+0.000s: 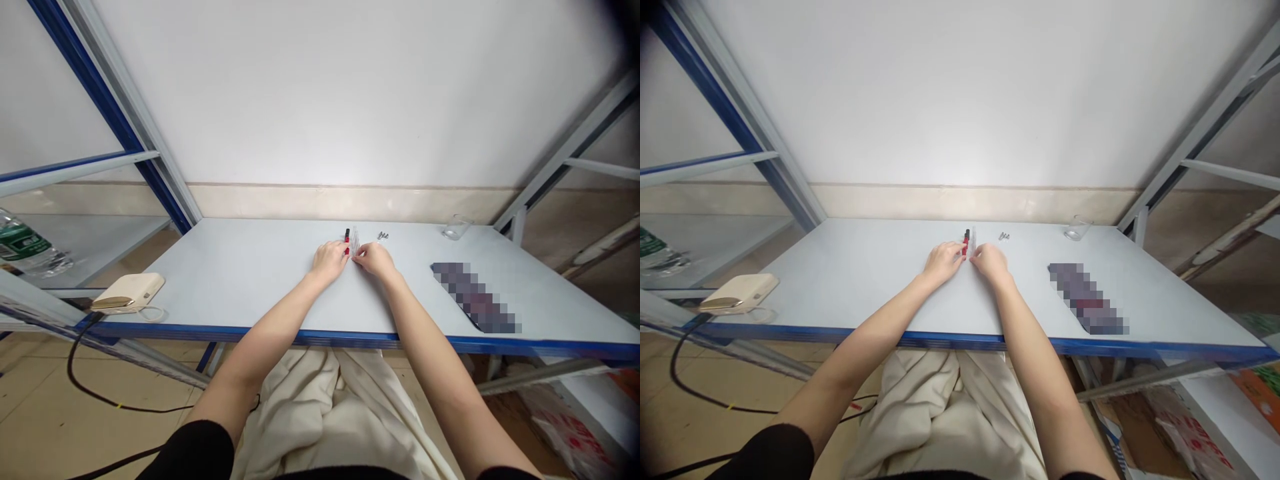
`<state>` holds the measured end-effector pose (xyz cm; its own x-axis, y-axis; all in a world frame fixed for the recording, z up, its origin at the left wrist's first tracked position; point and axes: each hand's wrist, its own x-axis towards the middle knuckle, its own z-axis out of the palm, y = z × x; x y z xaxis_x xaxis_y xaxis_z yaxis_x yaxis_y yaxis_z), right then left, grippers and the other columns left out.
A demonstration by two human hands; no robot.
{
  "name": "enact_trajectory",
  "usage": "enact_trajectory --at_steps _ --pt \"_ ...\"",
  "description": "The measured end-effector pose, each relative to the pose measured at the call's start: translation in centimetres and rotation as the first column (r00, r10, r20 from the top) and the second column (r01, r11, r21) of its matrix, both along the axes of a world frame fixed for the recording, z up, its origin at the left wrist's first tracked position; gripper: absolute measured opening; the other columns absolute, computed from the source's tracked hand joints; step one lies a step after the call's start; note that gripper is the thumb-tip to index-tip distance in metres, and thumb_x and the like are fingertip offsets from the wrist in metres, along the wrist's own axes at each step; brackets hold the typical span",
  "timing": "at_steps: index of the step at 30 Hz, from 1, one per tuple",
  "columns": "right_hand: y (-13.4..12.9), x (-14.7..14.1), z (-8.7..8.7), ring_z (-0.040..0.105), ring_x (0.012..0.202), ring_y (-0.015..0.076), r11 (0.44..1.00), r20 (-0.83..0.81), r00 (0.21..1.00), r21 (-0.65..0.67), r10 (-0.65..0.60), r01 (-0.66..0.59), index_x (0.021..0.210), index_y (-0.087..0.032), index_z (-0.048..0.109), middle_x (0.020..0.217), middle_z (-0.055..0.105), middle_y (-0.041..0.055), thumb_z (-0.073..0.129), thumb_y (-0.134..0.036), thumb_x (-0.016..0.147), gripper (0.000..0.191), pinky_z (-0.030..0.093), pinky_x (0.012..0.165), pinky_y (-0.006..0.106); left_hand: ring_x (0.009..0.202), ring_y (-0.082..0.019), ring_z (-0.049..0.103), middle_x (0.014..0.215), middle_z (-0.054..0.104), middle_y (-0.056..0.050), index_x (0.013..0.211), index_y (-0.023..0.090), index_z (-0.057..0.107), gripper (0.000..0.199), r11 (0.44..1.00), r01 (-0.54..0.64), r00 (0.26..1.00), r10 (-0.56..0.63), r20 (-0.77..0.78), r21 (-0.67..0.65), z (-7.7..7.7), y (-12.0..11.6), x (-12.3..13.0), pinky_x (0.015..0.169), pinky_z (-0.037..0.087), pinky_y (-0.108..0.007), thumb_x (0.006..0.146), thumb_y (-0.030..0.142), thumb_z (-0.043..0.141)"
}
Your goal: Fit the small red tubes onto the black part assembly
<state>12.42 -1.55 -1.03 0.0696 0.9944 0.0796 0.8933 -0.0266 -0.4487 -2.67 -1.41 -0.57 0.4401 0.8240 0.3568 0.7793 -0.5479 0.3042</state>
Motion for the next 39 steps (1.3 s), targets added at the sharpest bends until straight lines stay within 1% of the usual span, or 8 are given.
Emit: enact_trajectory --at_steps 5,8,11,14,19,26,34,39 --pt "-0.1 0.0 0.1 0.058 0.064 0.0154 1.000 0.008 1.000 -0.011 -0.004 0.004 0.090 -0.018 0.069 0.069 0.066 0.0067 0.059 -0.032 0.075 0.023 0.036 0.058 0.024 0.094 -0.023 0.056 0.098 0.063 -0.010 0.097 0.016 0.062 0.020 1.000 0.008 1.000 -0.008 0.019 0.001 0.1 0.1 -0.1 0.081 0.042 -0.033 0.083 0.020 0.049" --pt "-0.1 0.0 0.3 0.059 0.066 0.0164 1.000 0.052 0.999 -0.012 -0.001 0.002 0.087 -0.017 0.068 0.073 0.067 0.0077 0.057 -0.027 0.075 0.019 0.035 0.058 0.024 0.091 -0.023 0.057 0.094 0.063 -0.010 0.091 0.016 0.061 0.015 1.000 0.007 0.999 -0.007 0.053 -0.001 0.2 0.0 -0.1 0.078 0.043 -0.033 0.082 0.018 0.049" --pt "-0.2 0.0 0.5 0.060 0.069 0.0178 1.000 0.118 0.993 -0.006 0.000 0.000 0.081 -0.016 0.066 0.077 0.067 0.0101 0.054 -0.020 0.074 0.015 0.034 0.057 0.025 0.088 -0.022 0.057 0.091 0.063 -0.009 0.087 0.017 0.059 0.011 0.999 -0.009 0.994 0.013 0.104 -0.040 0.4 -0.1 -0.1 0.076 0.043 -0.032 0.082 0.017 0.049" --pt "-0.2 0.1 0.7 0.059 0.068 0.0184 1.000 0.147 0.989 -0.017 -0.001 0.003 0.077 -0.015 0.064 0.077 0.066 0.0115 0.052 -0.016 0.073 0.013 0.033 0.055 0.025 0.086 -0.020 0.058 0.090 0.063 -0.007 0.087 0.019 0.056 0.010 0.998 -0.019 0.980 0.030 0.196 -0.057 0.6 -0.2 0.0 0.075 0.043 -0.030 0.082 0.017 0.048" --pt "-0.4 0.0 1.1 0.058 0.065 0.0180 0.999 0.160 0.987 -0.051 -0.003 0.011 0.077 -0.014 0.064 0.074 0.066 0.0119 0.052 -0.014 0.072 0.013 0.033 0.054 0.024 0.086 -0.018 0.058 0.093 0.064 -0.006 0.092 0.019 0.052 0.011 0.999 -0.033 0.929 0.025 0.369 0.014 0.8 -0.4 0.1 0.077 0.043 -0.029 0.085 0.019 0.043" --pt "-0.7 -0.2 1.3 0.057 0.066 0.0163 0.999 0.182 0.983 -0.051 0.013 -0.004 0.079 -0.014 0.064 0.075 0.066 0.0101 0.049 -0.012 0.071 0.018 0.032 0.055 0.023 0.080 -0.016 0.060 0.087 0.065 -0.003 0.092 0.021 0.050 0.010 1.000 0.008 0.910 -0.008 0.415 0.002 0.7 -0.6 0.3 0.074 0.044 -0.028 0.084 0.018 0.045" --pt "-0.7 -0.3 1.5 0.055 0.063 0.0144 0.998 0.141 0.989 -0.046 0.049 -0.043 0.081 -0.013 0.064 0.075 0.066 0.0095 0.049 -0.014 0.071 0.018 0.031 0.055 0.022 0.069 -0.013 0.061 0.081 0.067 -0.002 0.090 0.021 0.047 0.005 0.993 0.069 0.832 -0.007 0.554 -0.092 0.7 -0.4 0.5 0.065 0.044 -0.024 0.085 0.022 0.046" --pt "-0.8 -0.6 1.5 0.055 0.062 0.0144 0.998 0.115 0.991 -0.005 0.070 -0.070 0.079 -0.013 0.064 0.073 0.066 0.0088 0.050 -0.017 0.072 0.016 0.032 0.055 0.023 0.068 -0.011 0.060 0.080 0.066 -0.001 0.087 0.020 0.051 0.006 0.993 0.090 0.838 -0.033 0.544 -0.080 0.5 -0.3 0.5 0.065 0.044 -0.023 0.083 0.023 0.049"
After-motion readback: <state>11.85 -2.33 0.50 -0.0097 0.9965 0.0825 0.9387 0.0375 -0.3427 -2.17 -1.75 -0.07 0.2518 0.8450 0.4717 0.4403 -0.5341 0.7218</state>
